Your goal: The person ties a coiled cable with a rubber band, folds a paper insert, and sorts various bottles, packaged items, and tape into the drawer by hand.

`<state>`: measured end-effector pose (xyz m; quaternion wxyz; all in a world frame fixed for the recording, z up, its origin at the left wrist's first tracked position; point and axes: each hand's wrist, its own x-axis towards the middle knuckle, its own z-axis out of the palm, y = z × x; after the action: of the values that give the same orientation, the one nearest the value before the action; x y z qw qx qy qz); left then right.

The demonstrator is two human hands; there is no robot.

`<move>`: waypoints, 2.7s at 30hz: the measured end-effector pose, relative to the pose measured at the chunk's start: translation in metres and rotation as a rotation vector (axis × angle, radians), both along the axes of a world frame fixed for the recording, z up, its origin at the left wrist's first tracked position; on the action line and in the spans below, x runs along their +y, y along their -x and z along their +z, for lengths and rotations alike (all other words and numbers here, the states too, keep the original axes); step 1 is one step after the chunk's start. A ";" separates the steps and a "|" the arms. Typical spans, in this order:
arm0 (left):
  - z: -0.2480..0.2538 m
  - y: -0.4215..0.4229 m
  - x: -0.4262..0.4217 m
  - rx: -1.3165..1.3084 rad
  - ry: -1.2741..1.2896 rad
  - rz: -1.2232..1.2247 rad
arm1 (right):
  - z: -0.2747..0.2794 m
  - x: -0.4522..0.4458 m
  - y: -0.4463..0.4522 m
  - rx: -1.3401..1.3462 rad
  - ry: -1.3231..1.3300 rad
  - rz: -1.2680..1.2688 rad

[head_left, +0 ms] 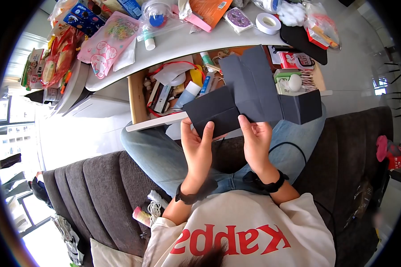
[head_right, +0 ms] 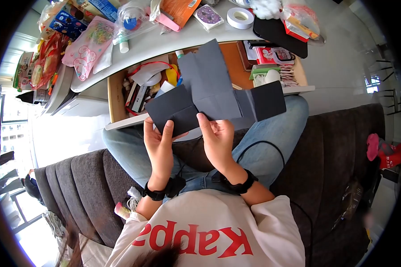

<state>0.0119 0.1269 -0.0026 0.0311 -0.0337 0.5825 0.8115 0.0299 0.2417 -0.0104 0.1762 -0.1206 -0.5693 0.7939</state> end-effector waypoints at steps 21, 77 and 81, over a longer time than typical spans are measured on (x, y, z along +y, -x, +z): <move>0.011 -0.010 0.004 -0.010 -0.124 -0.112 | 0.000 0.028 0.009 0.034 0.544 0.270; -0.009 0.012 0.005 -0.193 -0.038 -0.215 | -0.021 0.018 0.002 -0.028 -0.170 0.159; -0.007 0.014 -0.001 -0.164 -0.049 -0.214 | -0.021 0.036 0.003 -0.038 0.294 0.172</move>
<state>-0.0026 0.1262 -0.0093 0.1660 -0.0368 0.5581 0.8121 0.0264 0.2776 -0.0317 0.0772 -0.1107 -0.4585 0.8784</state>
